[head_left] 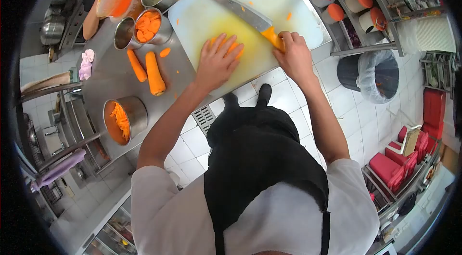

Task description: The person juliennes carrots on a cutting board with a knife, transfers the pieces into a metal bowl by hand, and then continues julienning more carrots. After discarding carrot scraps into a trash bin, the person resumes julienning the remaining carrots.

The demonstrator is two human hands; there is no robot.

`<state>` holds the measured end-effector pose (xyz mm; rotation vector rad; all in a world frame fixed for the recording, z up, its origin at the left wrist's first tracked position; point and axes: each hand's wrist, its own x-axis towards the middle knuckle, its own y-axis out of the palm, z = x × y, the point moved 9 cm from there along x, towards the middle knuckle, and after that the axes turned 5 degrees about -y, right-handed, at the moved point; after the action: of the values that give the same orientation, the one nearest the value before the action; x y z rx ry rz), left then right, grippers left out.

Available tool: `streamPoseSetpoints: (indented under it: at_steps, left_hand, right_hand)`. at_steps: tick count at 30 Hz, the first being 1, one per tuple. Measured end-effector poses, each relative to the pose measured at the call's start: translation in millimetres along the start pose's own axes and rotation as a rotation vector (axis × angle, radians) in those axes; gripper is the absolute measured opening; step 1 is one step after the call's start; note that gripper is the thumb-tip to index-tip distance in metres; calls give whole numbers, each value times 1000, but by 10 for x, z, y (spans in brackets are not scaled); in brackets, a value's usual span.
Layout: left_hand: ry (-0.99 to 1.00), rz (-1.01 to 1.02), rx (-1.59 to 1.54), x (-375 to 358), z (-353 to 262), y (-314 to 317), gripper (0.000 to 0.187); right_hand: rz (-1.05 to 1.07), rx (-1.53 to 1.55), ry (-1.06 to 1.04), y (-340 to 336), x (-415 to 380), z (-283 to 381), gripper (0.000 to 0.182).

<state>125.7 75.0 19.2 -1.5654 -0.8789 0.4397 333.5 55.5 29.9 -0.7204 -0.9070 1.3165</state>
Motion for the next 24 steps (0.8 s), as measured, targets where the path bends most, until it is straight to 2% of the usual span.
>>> streamPoseSetpoints:
  at_steps: [6,9,18,24]
  left_hand:
    - [-5,-6,15,-4,-21,-36,41]
    - [18,-13,-16,-19,-3,-7,41]
    - [36,88,-133,-9,20,-60,49]
    - [-55,-80,-361,-27,374,-239,54]
  right_hand:
    - [39,-33,-61,106,130,70,34]
    - [110,57,5,97,123,72,35]
    - [17,147,69,-77,-4,-68,37]
    - [-14,84,43,-101,-7,-71,36]
